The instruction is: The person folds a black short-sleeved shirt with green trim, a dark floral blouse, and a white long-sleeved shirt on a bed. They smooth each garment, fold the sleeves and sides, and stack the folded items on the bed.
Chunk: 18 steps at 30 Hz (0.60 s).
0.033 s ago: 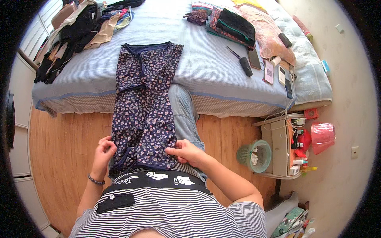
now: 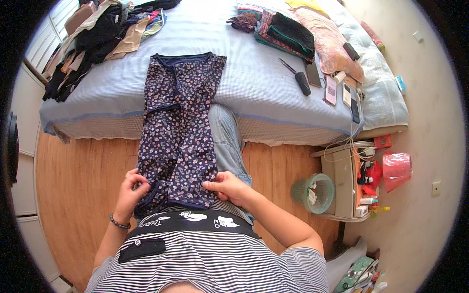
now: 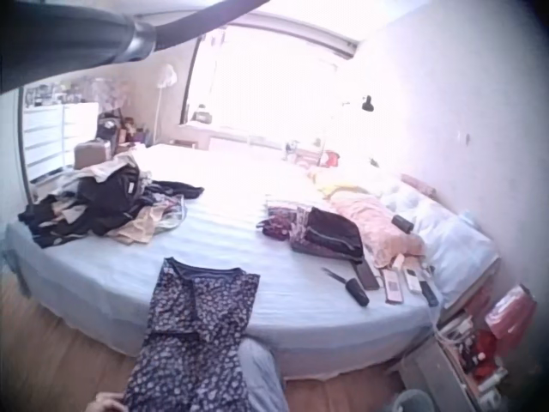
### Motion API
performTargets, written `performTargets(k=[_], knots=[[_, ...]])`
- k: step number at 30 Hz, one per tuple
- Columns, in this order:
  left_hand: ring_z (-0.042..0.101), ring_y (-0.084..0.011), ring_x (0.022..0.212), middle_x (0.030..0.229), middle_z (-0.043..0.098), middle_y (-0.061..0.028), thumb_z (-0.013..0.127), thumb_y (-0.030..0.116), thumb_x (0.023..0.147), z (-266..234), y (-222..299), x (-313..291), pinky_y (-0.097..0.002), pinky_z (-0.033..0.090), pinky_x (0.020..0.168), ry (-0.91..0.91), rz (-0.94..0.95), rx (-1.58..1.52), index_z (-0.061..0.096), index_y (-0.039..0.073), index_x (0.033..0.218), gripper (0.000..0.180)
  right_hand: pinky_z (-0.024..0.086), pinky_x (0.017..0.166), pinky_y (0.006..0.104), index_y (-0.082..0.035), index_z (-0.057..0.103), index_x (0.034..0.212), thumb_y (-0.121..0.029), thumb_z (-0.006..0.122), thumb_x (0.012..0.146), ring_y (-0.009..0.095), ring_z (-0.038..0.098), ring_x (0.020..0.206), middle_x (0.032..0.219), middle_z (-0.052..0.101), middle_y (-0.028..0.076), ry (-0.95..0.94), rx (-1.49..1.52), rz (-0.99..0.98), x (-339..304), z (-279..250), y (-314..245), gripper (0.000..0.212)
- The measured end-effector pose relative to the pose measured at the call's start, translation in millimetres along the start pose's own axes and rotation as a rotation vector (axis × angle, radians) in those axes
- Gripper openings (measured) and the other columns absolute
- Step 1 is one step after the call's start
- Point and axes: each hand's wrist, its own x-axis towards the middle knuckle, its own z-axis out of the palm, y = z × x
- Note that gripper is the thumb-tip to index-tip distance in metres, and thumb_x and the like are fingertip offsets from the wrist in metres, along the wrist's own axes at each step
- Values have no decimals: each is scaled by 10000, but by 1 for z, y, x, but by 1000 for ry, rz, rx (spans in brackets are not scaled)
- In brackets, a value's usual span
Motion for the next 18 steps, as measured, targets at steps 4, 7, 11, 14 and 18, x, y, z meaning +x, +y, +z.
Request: performTargets(k=[4,7,11,14,18], knots=[[546,-267,1061,1083,567,-139,732,53,710,12,35,-12,-346,440,916,-113,28,217,611,67,980,296,471,947,334,43,530,1198,-2,718,780,169,603,1014,1102,634,89,27,93,-200,-10,29,-12,461],[579,-120,941,1060,604,-58,695,8,752,3,53,-15,-246,475,812,-290,-158,-271,579,38,1123,390,497,901,302,34,495,1224,53,687,775,160,601,1015,1131,616,96,43,172,-302,-21,36,-19,488],[634,-81,821,966,633,-32,662,-49,797,-28,101,-11,-205,541,743,-402,-388,-871,568,26,1132,356,497,872,267,17,424,1213,56,687,756,135,581,1000,1131,570,92,150,-200,-566,-56,45,-49,529],[588,-117,955,1034,618,-56,665,-37,786,-31,90,-19,-245,513,824,-383,-203,-508,604,30,1120,346,494,684,214,2,385,1222,-1,717,752,86,565,904,994,582,83,196,-340,-697,-78,55,-50,575],[500,-301,1127,1210,526,-167,712,21,735,-28,80,-19,-375,440,948,-362,5,433,643,90,1100,379,458,610,269,-95,497,1243,-206,775,773,87,492,693,801,517,4,177,-727,-518,-60,35,-2,557]])
